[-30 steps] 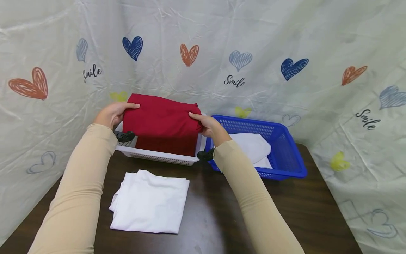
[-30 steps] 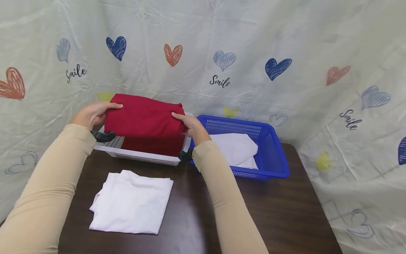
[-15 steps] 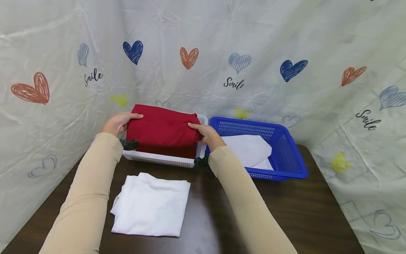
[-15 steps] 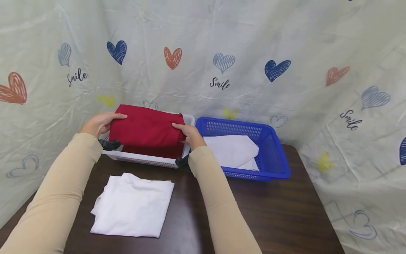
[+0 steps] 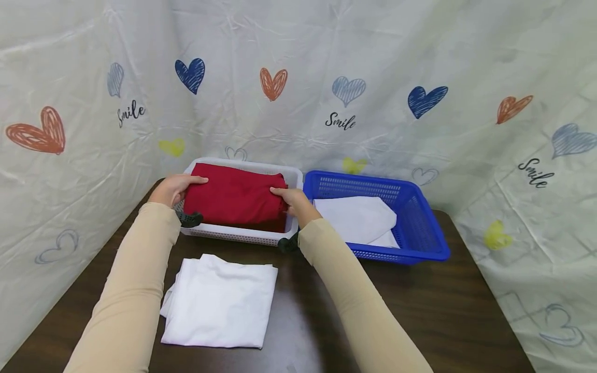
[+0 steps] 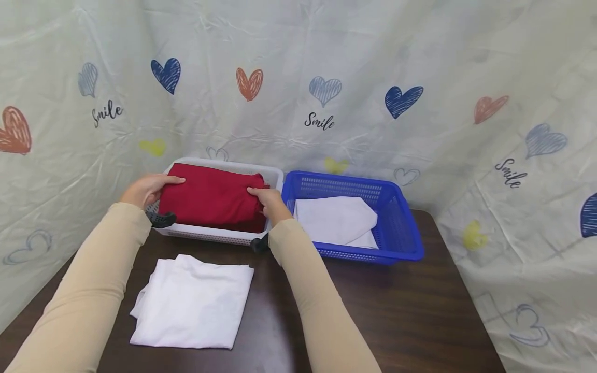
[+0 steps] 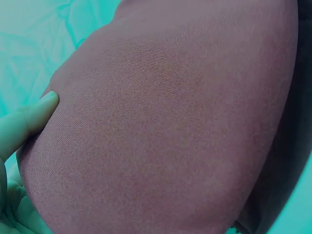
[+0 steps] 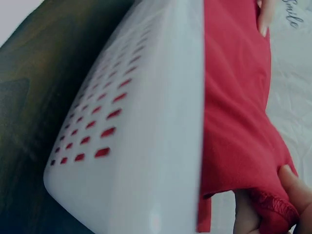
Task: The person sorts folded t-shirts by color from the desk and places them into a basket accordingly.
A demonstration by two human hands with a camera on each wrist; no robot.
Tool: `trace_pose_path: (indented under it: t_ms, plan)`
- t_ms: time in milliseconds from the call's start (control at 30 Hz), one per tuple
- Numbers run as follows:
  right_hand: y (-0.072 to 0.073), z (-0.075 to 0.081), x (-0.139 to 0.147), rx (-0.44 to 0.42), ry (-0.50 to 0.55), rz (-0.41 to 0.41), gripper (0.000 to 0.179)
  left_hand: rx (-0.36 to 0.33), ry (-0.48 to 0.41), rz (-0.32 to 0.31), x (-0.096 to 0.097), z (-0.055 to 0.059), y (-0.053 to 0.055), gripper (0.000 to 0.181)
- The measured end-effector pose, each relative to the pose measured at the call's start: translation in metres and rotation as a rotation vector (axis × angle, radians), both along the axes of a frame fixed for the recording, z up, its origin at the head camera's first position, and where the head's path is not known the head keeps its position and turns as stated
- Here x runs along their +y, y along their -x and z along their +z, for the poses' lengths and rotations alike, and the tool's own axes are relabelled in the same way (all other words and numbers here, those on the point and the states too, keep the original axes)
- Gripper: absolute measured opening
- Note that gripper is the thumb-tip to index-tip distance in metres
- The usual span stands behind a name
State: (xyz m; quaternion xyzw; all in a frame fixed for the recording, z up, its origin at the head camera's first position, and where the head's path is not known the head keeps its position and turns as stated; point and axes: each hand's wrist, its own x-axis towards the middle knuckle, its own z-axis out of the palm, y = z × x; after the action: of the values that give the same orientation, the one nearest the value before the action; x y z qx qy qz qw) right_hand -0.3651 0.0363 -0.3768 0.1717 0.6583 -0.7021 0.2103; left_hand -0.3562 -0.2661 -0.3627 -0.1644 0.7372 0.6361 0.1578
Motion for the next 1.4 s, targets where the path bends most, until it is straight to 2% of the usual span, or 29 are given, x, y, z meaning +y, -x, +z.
trace_pose_path:
  t_ms: [167, 400, 600, 767, 833, 1200, 1400]
  plan:
    - [-0.005, -0.005, -0.007, 0.034, -0.023, -0.008, 0.060, 0.014, 0.031, 0.038, -0.001, -0.009, -0.001, 0.060]
    - [-0.003, -0.014, -0.016, 0.010, 0.028, 0.001, 0.053, 0.015, 0.032, 0.053, -0.006, -0.017, -0.003, 0.038]
    - [-0.002, -0.022, -0.020, -0.024, 0.026, 0.026, 0.054, 0.001, 0.067, 0.051, -0.009, -0.025, -0.001, 0.044]
    - [-0.005, -0.025, -0.022, -0.016, 0.016, 0.015, 0.058, 0.005, 0.105, 0.030, -0.008, -0.030, 0.003, 0.060]
    - [-0.006, -0.026, -0.022, -0.009, 0.012, 0.016, 0.058, -0.001, 0.118, 0.024, -0.007, -0.031, 0.003, 0.065]
    - [-0.006, -0.028, -0.024, 0.006, -0.018, 0.009, 0.053, 0.011, 0.165, -0.004, -0.008, -0.029, -0.001, 0.065]
    - [0.008, -0.041, -0.026, 0.020, -0.038, 0.006, 0.058, -0.012, 0.177, -0.009, -0.008, -0.030, -0.002, 0.065]
